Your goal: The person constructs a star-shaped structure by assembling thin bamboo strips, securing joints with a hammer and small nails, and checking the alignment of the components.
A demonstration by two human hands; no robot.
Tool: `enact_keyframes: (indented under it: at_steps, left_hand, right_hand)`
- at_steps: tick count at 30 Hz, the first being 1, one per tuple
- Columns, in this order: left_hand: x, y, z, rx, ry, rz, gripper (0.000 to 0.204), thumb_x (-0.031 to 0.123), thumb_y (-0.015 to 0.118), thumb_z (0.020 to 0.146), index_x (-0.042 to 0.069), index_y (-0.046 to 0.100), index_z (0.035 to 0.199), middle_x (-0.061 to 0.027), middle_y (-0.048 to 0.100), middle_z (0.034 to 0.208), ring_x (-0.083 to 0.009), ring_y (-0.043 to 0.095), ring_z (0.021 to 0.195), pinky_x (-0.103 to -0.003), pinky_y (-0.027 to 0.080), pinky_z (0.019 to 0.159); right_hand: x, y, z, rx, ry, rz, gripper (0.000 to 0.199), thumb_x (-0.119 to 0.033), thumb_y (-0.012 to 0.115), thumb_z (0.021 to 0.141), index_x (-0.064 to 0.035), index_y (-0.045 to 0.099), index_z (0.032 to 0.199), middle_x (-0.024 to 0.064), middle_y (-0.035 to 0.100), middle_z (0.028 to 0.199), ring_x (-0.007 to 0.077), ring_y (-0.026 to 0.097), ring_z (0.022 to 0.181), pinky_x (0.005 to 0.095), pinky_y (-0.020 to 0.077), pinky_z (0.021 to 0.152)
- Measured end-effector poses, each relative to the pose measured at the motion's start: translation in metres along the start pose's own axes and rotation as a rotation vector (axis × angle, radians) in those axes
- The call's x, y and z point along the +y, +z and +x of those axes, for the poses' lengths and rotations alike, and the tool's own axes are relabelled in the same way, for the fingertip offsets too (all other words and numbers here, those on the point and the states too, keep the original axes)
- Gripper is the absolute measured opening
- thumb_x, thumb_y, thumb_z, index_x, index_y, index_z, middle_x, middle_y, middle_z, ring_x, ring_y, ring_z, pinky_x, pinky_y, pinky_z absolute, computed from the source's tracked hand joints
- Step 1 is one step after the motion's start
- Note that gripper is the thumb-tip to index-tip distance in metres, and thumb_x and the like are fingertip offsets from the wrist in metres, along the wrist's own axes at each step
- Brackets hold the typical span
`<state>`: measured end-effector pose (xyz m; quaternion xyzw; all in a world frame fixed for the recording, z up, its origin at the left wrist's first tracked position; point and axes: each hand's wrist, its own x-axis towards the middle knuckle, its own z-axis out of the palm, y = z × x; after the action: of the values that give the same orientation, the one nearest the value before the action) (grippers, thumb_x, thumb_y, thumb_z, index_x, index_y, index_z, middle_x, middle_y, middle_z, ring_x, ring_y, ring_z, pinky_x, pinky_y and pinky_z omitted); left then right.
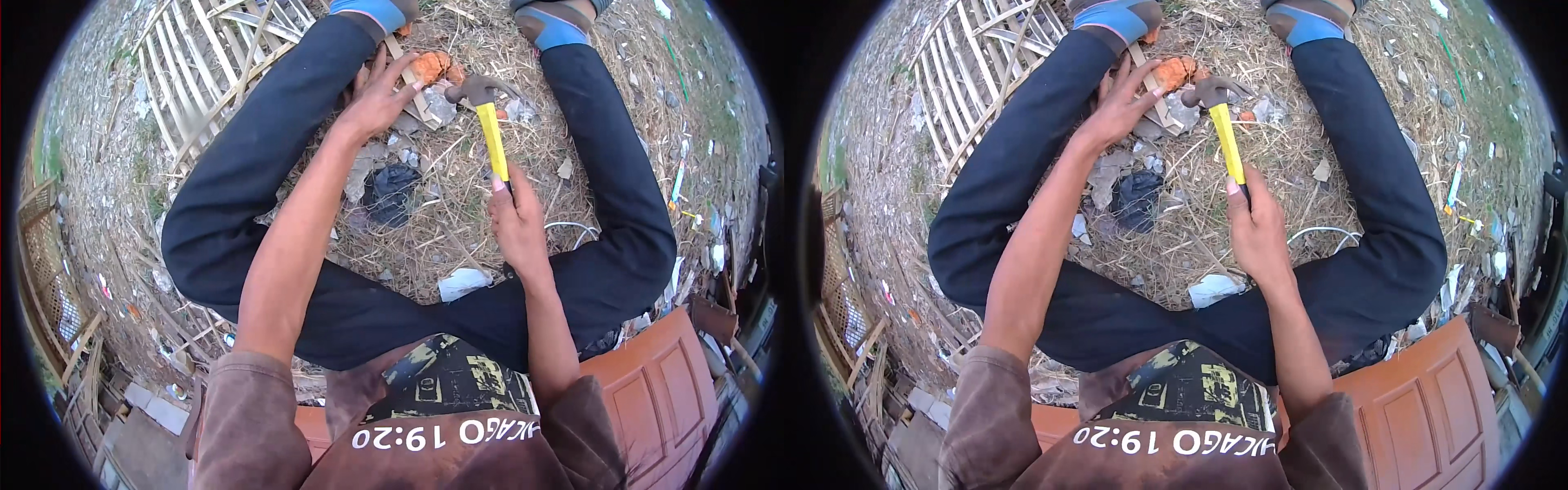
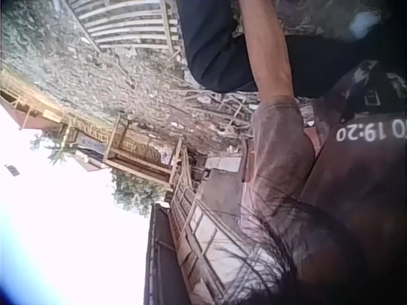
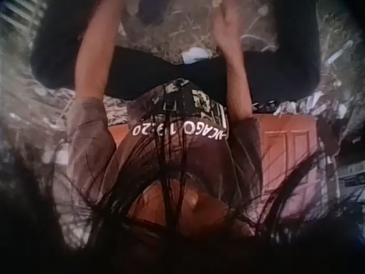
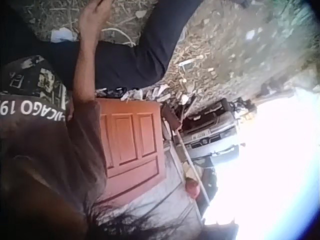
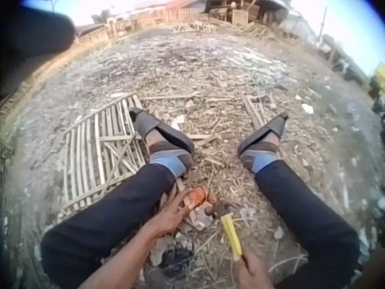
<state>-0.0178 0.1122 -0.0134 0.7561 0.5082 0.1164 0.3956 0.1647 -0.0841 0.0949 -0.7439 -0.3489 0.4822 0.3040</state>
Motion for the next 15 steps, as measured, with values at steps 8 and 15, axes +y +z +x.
enact_keyframes:
  at_steps: [8,15]
  left_hand:
    - [-0.003,0.002,-0.002,0.0,0.031,0.027,0.058,0.044,0.056,0.094,0.034,0.037,0.148,-0.017,0.006,0.162,-0.0453,-0.002,0.147,-0.055,0.006,0.118]
    - [0.005,-0.001,-0.002,-0.061,-0.019,-0.018,0.059,0.041,0.052,0.097,0.03,0.032,0.151,-0.0209,0.002,0.161,-0.043,-0.013,0.147,-0.051,-0.003,0.118]
  right_hand:
    - [-0.026,-0.01,0.006,-0.054,-0.129,-0.224,0.033,-0.022,0.049,0.101,-0.0014,0.05,0.127,0.0115,0.055,0.069,0.021,0.055,0.06,0.0373,0.0429,0.059]
    - [-0.053,-0.018,0.01,0.083,-0.217,0.003,0.032,-0.021,0.049,0.102,0.0005,0.051,0.125,0.0103,0.053,0.069,0.0148,0.051,0.062,0.0347,0.0419,0.058]
